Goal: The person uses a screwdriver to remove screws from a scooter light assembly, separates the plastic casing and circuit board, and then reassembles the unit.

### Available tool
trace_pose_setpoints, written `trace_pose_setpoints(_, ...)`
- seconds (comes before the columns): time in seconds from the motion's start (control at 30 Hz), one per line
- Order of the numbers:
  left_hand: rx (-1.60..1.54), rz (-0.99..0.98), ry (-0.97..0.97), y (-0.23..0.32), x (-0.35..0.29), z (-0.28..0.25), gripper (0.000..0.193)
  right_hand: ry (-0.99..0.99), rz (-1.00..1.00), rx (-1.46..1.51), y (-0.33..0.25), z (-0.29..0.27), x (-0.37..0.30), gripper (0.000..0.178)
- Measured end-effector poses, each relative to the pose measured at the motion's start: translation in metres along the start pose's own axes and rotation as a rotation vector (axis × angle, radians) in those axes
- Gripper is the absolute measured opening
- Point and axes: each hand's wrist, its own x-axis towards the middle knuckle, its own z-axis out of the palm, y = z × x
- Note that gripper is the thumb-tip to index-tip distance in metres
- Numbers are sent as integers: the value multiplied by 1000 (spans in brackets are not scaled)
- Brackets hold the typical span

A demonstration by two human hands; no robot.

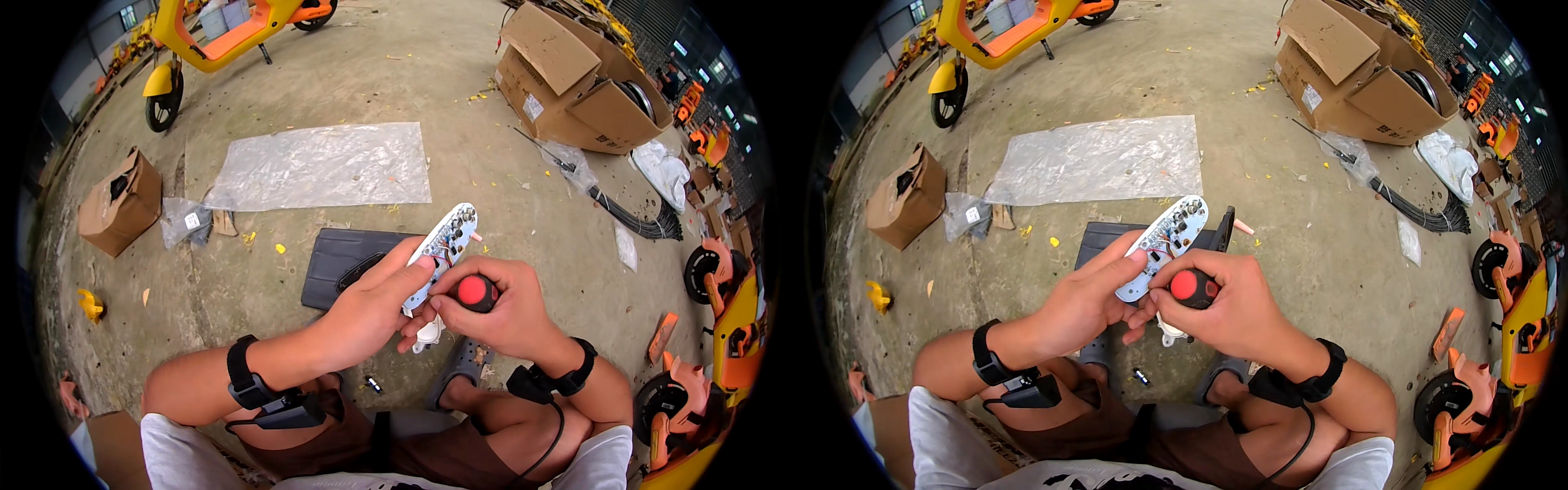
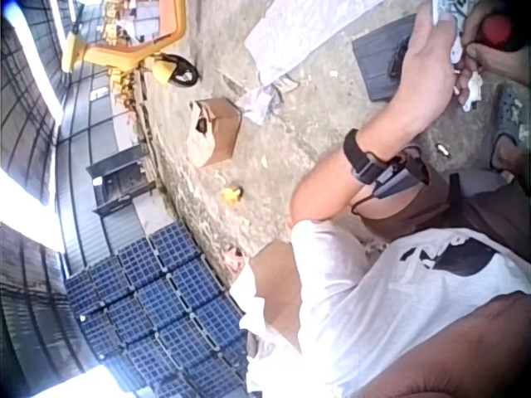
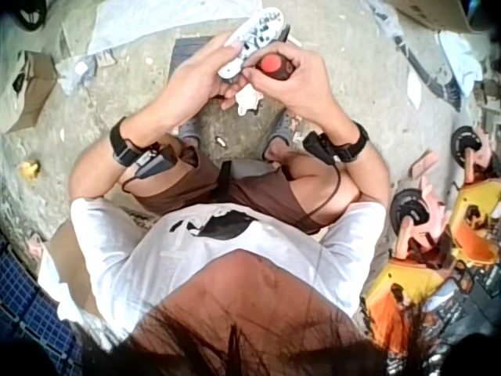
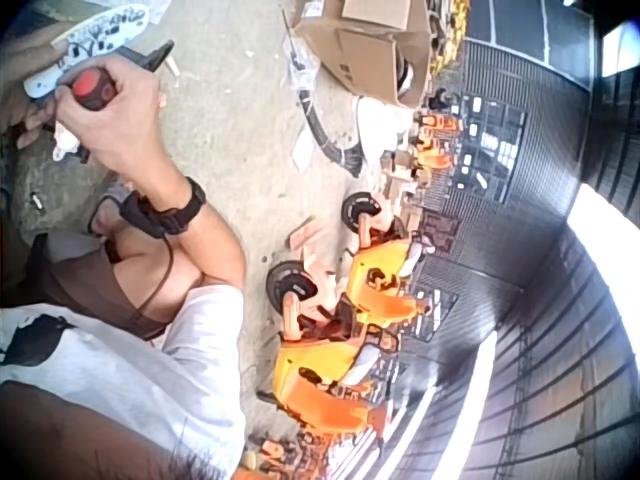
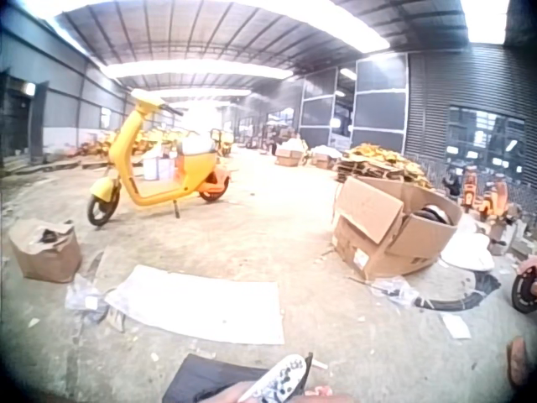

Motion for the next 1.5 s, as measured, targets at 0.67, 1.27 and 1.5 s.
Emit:
trace_pose_setpoints(0.67,13,-27,-18,-1,-3,-1,44,12,145,77,-6,0,1,12)
trace_pose_setpoints(1.27,-53,-61,39,-4,-2,4,30,6,150,80,-2,-1,0,12)
trace_pose_setpoints(1.5,-78,-83,-6,-2,-2,-2,36,3,180,104,-4,0,0,13)
